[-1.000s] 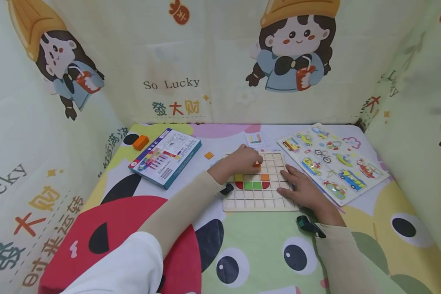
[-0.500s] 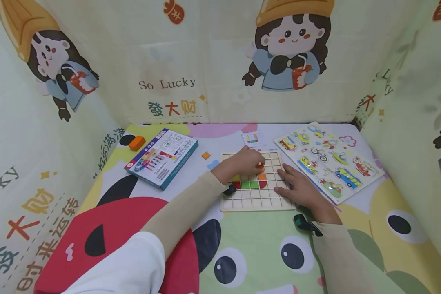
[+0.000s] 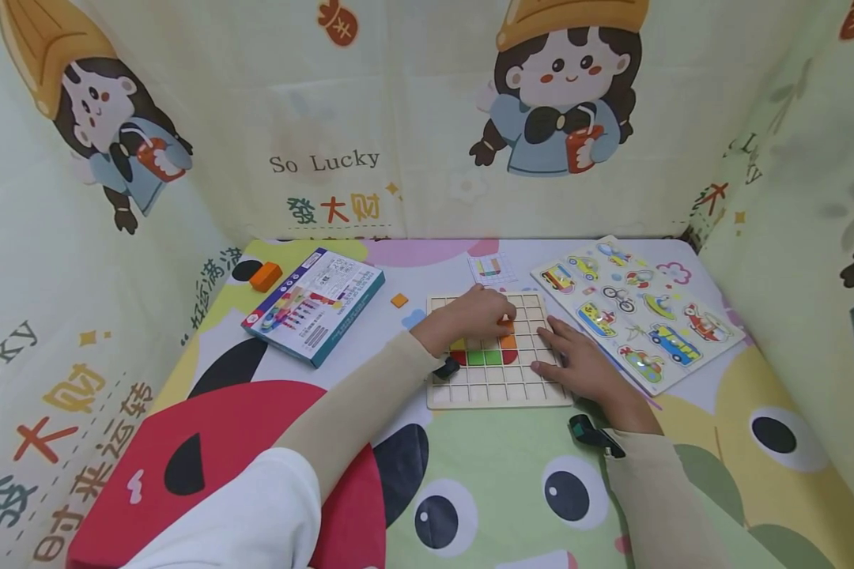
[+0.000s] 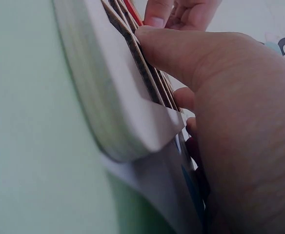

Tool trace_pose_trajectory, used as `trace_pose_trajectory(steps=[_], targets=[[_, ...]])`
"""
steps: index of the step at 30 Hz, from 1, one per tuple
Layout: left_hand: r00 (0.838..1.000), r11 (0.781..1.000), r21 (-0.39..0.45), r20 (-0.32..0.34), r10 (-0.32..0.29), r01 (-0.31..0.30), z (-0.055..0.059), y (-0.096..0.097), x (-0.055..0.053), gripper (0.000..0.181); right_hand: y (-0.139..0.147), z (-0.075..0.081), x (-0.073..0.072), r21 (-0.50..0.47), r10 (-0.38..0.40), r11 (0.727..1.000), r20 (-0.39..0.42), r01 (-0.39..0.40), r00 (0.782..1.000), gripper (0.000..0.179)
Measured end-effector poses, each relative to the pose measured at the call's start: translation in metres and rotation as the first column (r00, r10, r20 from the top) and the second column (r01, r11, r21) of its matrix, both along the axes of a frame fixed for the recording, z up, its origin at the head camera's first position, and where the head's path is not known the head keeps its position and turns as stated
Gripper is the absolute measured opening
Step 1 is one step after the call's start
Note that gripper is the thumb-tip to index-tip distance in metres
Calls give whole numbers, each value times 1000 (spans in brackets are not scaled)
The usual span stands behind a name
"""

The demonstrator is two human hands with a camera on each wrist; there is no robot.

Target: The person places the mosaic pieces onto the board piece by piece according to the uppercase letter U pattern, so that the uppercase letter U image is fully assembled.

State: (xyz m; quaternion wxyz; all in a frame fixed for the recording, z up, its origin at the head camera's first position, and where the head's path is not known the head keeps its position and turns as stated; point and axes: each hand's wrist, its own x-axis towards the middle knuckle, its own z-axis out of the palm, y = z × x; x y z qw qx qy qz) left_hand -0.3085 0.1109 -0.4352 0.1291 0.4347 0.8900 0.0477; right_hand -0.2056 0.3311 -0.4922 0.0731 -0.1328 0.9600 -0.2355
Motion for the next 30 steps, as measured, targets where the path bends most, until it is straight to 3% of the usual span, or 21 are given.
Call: trace_pose_trajectory(steps=[9,15,21,30], targets=[[999,999,8,-10,32,-32,-2,-2,0,15,0,0,1,-11,8,1000,-8,-8,1000,84],[998,1000,9,-53,20,-19,-6,-8,-5,23,0,-1,1,-11,11,1000,-24,-11,1000,82],[990,999,-4,-138,32,-32,-5,-33,-14,26,-2,1,0,0,12,1000,-23,-12,1000,83],[984,995,-5,-147,99,-101,0,-82,-23,28,-1,4,3,-7,32,999,-24,-33,999,81]])
